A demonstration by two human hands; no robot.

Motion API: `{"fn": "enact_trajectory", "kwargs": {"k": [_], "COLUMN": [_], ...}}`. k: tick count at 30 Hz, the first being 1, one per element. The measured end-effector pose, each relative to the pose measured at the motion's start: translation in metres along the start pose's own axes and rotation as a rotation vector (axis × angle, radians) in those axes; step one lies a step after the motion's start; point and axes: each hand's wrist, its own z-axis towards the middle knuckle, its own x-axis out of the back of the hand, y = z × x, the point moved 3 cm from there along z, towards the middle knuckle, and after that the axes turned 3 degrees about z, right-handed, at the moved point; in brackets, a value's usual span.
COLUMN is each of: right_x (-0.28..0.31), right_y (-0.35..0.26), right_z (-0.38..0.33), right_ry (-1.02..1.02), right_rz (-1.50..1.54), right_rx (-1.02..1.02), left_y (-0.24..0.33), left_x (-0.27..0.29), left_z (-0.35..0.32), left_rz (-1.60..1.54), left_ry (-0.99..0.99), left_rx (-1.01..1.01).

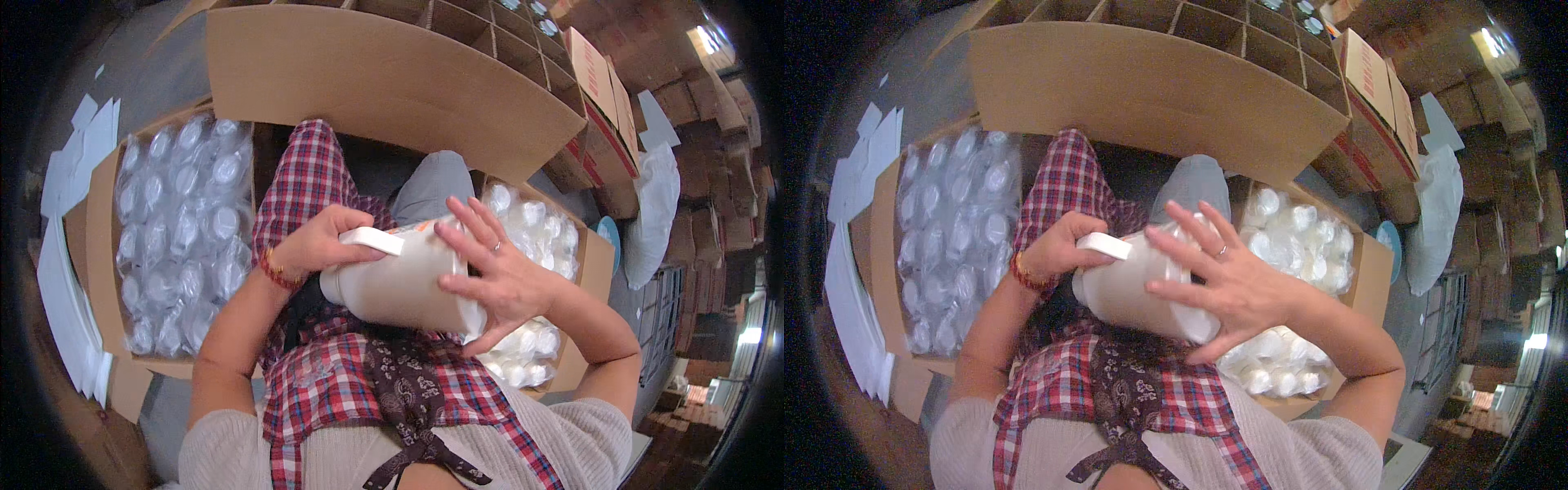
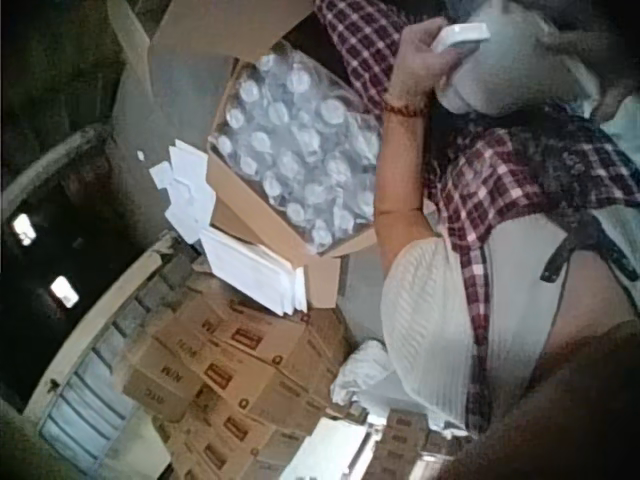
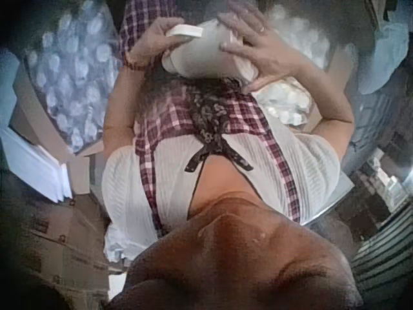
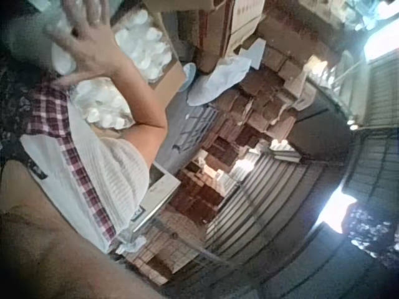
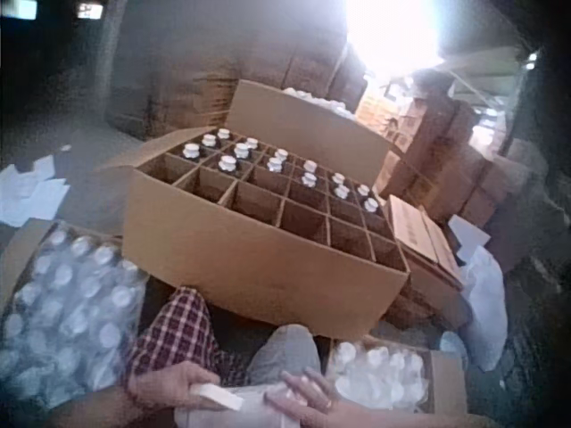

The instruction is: The person takes various thermos flask components, including a plastic casing and a glass inner lining, and fits them together to assemble the full flasks.

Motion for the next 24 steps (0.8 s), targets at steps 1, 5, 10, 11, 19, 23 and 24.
{"fn": "enact_trajectory", "kwargs": {"k": [1,5,10,11,19,23,24], "right_x": [-0.004,-0.021,-0.041,-0.043,-0.007,0.024,0.029], "right_y": [-0.003,0.003,0.028,0.026,0.015,-0.015,-0.02], "right_z": [0.0,-0.006,-0.026,-0.027,-0.04,-0.022,-0.017], "right_ry": [-0.007,0.123,0.413,0.45,0.406,-0.036,-0.078], "right_rz": [-0.002,0.046,0.378,0.434,0.273,-0.304,-0.384], "right_rx": [0.064,0.113,-0.332,-0.391,-0.316,-0.05,0.021], "left_y": [-0.001,-0.008,-0.004,-0.001,-0.018,-0.01,-0.009], "left_x": [0.003,0.001,-0.03,-0.032,0.002,0.012,0.011], "left_z": [0.002,0.0,-0.014,-0.014,-0.007,0.0,0.004], "left_rz": [-0.039,-0.023,0.268,0.29,0.095,-0.042,-0.073], "left_ry": [-0.039,-0.007,0.524,0.516,0.27,0.101,0.066], "left_rx": [-0.025,-0.01,-0.053,-0.089,-0.11,-0.029,-0.003]}}
